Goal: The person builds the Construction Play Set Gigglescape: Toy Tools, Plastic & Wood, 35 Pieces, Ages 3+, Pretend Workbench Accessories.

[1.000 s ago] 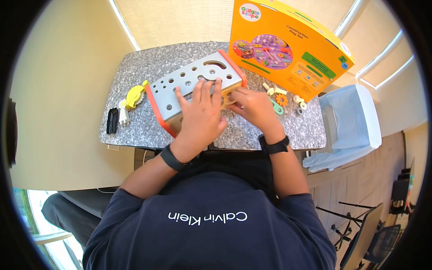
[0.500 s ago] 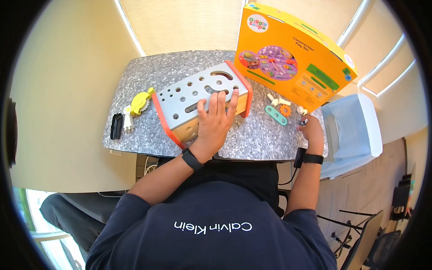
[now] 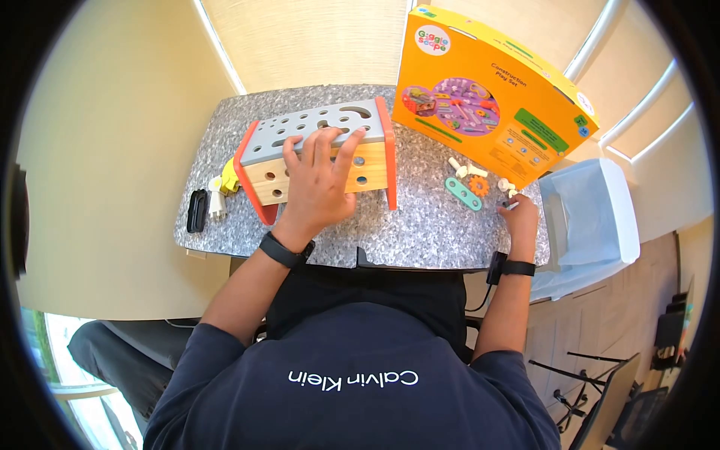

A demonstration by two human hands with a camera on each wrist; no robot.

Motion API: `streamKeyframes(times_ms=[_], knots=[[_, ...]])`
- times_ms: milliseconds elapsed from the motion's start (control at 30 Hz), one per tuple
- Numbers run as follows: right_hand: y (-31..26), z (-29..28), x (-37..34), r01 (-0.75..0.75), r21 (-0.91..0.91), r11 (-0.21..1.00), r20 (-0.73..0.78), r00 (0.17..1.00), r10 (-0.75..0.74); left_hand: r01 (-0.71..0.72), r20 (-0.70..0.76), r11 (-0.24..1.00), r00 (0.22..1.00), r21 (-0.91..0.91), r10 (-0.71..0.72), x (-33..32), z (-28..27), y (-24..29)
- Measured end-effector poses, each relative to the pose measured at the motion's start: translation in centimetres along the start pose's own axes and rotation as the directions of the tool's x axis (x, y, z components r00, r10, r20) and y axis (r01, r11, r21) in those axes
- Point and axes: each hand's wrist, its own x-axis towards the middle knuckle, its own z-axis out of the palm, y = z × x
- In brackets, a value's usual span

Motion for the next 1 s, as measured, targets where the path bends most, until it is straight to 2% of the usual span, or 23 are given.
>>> streamKeyframes(times_ms=[133,200,267,300,367,433,500,567,633,667,700,767,800,833,867,900,933,1000], knots=[[-0.7,-0.5,-0.1,-0.030,0.003,1.000,0.087,0.996,0.029,0.011,-0.002,1.000,1.000,-0.021,-0.011,0.5,-1.0,-0.7],[-2.1,-1.6,-0.4,-0.014,0.003,1.000,0.117,0.993,0.013,0.004,-0.070,0.997,0.997,-0.072,-0.009,0.8,-1.4,-1.3],[-3.5,-2.7,-1.4,-0.149,0.272,0.951,0.269,0.960,0.073,0.015,-0.103,0.996,0.994,-0.091,-0.024,1.3,-2.1,-1.6],[-3.3,-2.6,-1.4,-0.146,0.274,0.951,0.266,0.961,0.071,0.021,-0.128,0.993,0.991,-0.118,-0.036,1.5,-2.5,-1.7],[-2.7,-1.8,-1.2,-0.158,0.084,0.984,0.377,0.919,0.115,0.037,-0.153,0.988,0.986,-0.150,-0.060,1.9,-2.9,-1.8],[-2.4,-1.3,-0.9,-0.169,0.053,0.984,0.373,0.918,0.137,0.057,-0.181,0.982,0.979,-0.181,-0.090,2.5,-3.4,-2.1],[-3.4,-1.6,-1.6,-0.054,0.046,0.997,0.309,0.950,0.037,0.043,-0.227,0.954,0.967,-0.297,-0.114,2.9,-3.8,-2.7],[-2.5,-0.2,-1.6,-0.021,0.051,0.998,0.254,0.967,0.008,0.055,-0.228,0.957,0.966,-0.286,-0.123,3.0,-3.7,-3.4],[-0.7,1.5,-1.0,0.070,0.055,0.996,0.186,0.979,-0.079,0.111,-0.206,0.838,0.944,-0.535,-0.257,2.7,-2.6,-4.4],[-2.7,-0.4,-1.7,-0.009,0.208,0.978,0.236,0.971,-0.041,0.123,-0.165,0.721,0.935,-0.682,-0.315,2.7,-2.3,-4.5],[-4.8,-2.2,-2.4,-0.009,0.207,0.978,0.234,0.971,-0.041,0.121,-0.167,0.721,0.934,-0.682,-0.315,2.4,-1.9,-4.6],[-7.9,-4.5,-2.9,-0.080,0.339,0.938,0.290,0.957,-0.024,0.262,0.061,0.371,0.879,-0.891,-0.473,1.8,-0.8,-4.9],[-7.9,-4.1,-2.8,-0.076,0.341,0.937,0.290,0.957,-0.028,0.267,0.136,0.197,0.852,-0.943,-0.505,1.4,0.3,-5.1],[-7.7,-3.2,-2.6,0.005,0.323,0.946,0.283,0.954,-0.102,0.266,0.133,0.200,0.851,-0.943,-0.508,1.1,0.5,-5.3],[-7.7,-2.5,-2.5,0.087,0.305,0.948,0.274,0.946,-0.175,0.301,0.207,0.102,0.828,-0.948,-0.521,0.9,0.7,-5.4],[-7.7,-1.8,-2.4,0.093,0.303,0.948,0.269,0.946,-0.179,0.331,0.281,0.000,0.802,-0.944,-0.526,0.8,0.8,-5.5],[-7.8,-1.0,-2.7,0.101,0.336,0.936,0.264,0.944,-0.197,0.325,0.277,-0.002,0.803,-0.946,-0.528,0.9,0.9,-5.4],[-8.2,0.1,-3.1,0.106,0.426,0.898,0.236,0.946,-0.224,0.285,0.365,-0.229,0.759,-0.931,-0.539,0.9,1.1,-5.2]])
